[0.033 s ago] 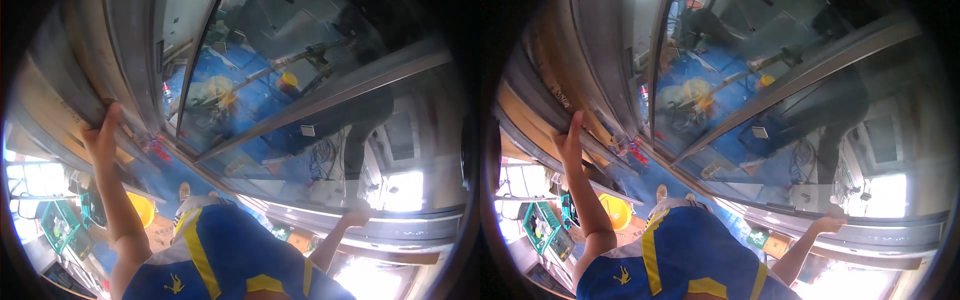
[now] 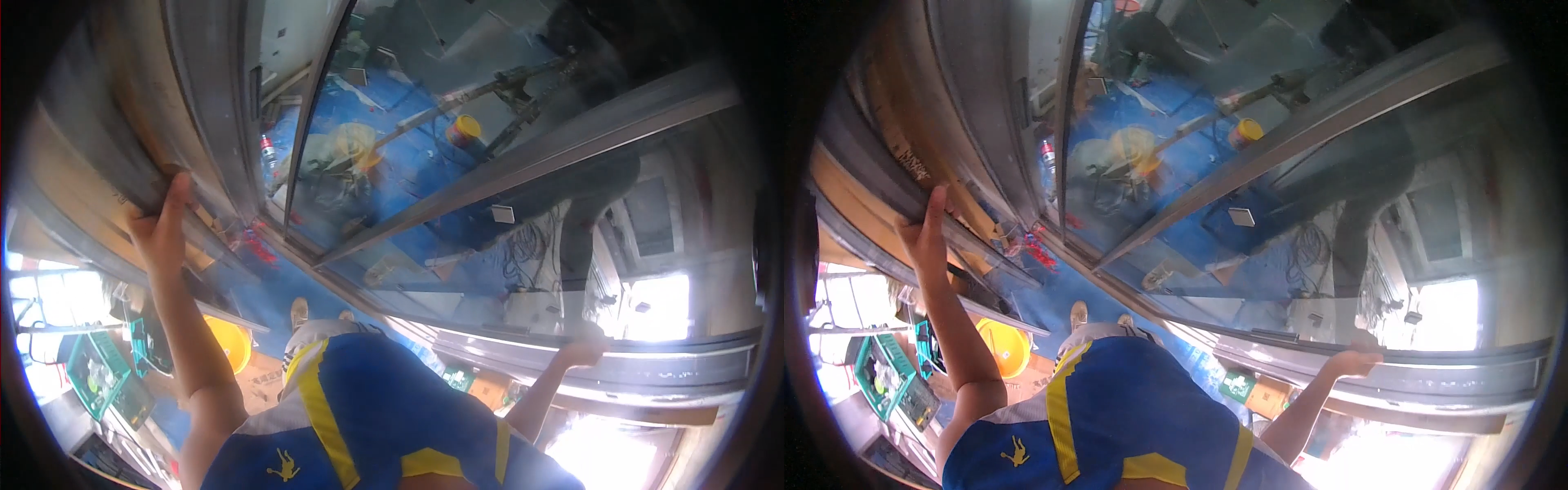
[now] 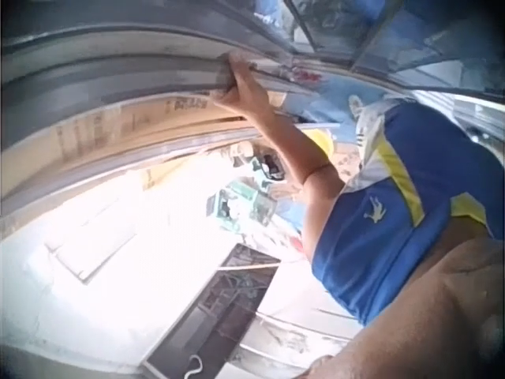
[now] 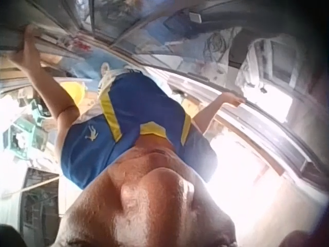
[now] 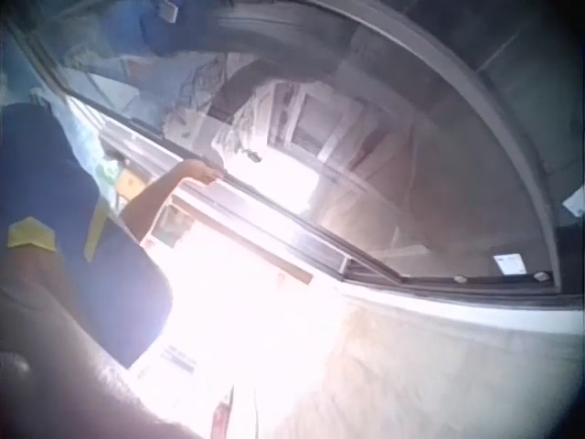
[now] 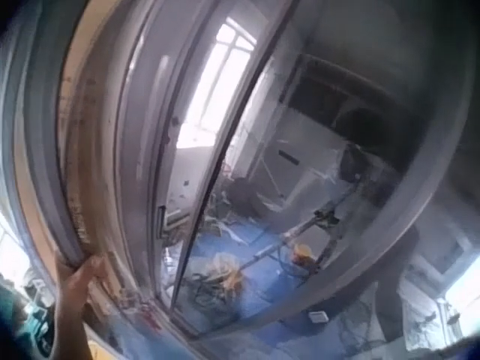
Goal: The person installs a long metal trim piece onto the edge of a sliding glass door frame by aligning it and pressing it into place by hand.
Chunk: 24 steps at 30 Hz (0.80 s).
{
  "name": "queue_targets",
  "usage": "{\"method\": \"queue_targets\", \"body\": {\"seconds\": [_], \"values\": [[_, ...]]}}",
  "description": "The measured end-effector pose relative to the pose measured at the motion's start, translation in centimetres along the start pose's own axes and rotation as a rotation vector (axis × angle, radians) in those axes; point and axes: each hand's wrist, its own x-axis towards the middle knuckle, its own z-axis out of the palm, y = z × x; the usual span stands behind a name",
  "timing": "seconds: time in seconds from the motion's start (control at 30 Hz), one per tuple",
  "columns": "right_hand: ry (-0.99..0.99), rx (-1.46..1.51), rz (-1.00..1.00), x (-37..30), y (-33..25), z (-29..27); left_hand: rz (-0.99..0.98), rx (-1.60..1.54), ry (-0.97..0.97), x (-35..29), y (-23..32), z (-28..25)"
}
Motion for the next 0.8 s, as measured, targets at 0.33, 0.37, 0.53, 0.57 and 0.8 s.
{"method": "queue_targets", "body": {"seconds": [0.33,0.37,0.53,0.57,0.8], "values": [[0.379,0.128,-0.625,5.9,-11.0,-6.2,0.017,-0.115,-0.041,0.8,-1.1,-0.6],[0.361,0.085,-0.782,6.5,-13.2,-7.3,0.000,-0.099,-0.037,0.9,-1.1,-0.4],[0.081,0.158,-1.548,5.8,-24.0,-9.9,0.033,-0.122,-0.102,1.1,-0.1,1.7],[0.023,0.182,-1.632,5.0,-26.2,-9.6,0.045,-0.139,-0.131,1.1,0.1,1.7],[-0.409,-0.181,-1.846,1.7,-32.0,-6.9,0.008,-0.097,-0.130,1.4,0.1,3.4]]}}
